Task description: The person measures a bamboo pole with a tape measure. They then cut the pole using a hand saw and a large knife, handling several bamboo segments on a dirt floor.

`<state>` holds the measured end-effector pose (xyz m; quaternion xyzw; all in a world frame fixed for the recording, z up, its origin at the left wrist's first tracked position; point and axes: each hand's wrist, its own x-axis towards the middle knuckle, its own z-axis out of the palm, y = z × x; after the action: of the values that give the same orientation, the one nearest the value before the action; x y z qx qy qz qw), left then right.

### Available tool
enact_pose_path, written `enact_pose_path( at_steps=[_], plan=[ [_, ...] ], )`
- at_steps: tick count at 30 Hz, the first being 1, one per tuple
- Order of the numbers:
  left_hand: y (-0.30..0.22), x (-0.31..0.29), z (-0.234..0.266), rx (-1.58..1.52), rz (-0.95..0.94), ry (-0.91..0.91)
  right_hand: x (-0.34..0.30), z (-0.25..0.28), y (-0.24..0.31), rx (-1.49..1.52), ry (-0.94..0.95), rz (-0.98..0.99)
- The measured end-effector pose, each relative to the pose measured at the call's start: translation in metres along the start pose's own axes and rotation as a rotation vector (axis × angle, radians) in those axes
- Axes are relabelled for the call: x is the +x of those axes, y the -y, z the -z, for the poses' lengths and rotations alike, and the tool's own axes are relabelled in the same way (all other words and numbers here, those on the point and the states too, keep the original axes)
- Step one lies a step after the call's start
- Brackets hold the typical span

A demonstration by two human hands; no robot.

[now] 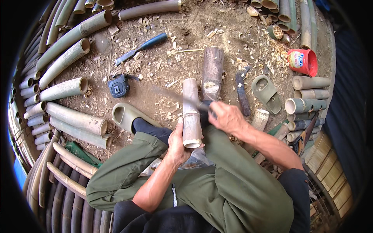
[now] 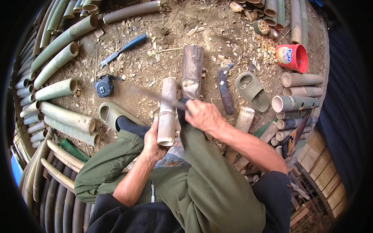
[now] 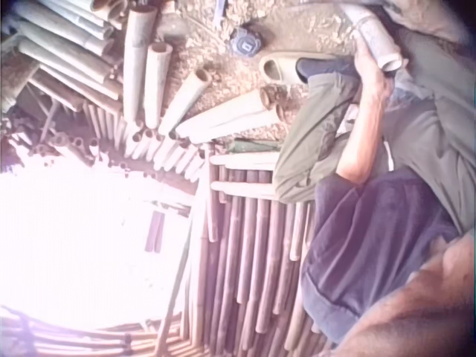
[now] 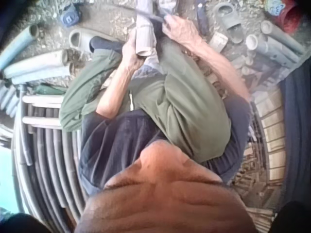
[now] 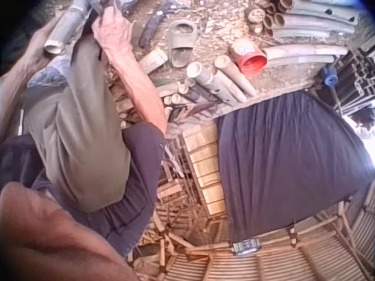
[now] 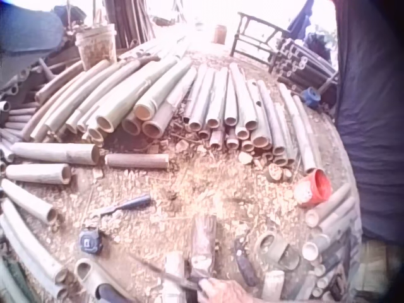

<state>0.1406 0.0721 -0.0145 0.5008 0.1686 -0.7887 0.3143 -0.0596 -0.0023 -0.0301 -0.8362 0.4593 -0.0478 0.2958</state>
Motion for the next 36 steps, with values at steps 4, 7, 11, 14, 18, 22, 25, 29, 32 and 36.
enact_pose_path(
  at_steps=[4, 7, 11, 14, 18, 22, 25, 29, 32, 36],
  plan=[
    [-0.001, 0.001, 0.006, -0.154, 0.022, 0.055, -0.009, 0.012, 0.024, 0.152, -0.019, 0.237],
    [-0.001, -0.001, 0.004, -0.016, 0.042, 0.031, -0.006, -0.006, 0.005, -0.005, 0.01, 0.006],
    [0.0, 0.005, 0.009, -0.11, 0.053, 0.049, -0.008, 0.012, 0.025, 0.239, 0.016, 0.229],
    [-0.001, 0.003, -0.002, -0.05, -0.003, 0.049, -0.003, 0.001, 0.005, 0.093, 0.036, -0.001],
    [0.0, 0.004, 0.011, -0.098, 0.035, 0.024, -0.004, 0.004, 0.018, 0.176, 0.045, 0.13],
    [-0.002, 0.004, 0.01, -0.014, 0.026, -0.027, 0.001, -0.008, 0.008, 0.085, -0.042, 0.086],
    [-0.004, 0.003, 0.009, -0.034, 0.052, -0.007, 0.0, -0.001, 0.017, 0.127, 0.034, 0.143],
    [-0.006, -0.003, -0.003, 0.022, -0.001, -0.029, -0.002, -0.011, 0.004, -0.01, 0.067, 0.014],
    [-0.008, 0.003, 0.005, -0.038, -0.029, -0.013, 0.004, -0.001, 0.011, 0.166, 0.03, 0.031],
    [-0.006, 0.001, 0.017, -0.033, -0.036, 0.144, 0.012, -0.003, 0.012, 0.095, 0.066, 0.008]
  ],
)
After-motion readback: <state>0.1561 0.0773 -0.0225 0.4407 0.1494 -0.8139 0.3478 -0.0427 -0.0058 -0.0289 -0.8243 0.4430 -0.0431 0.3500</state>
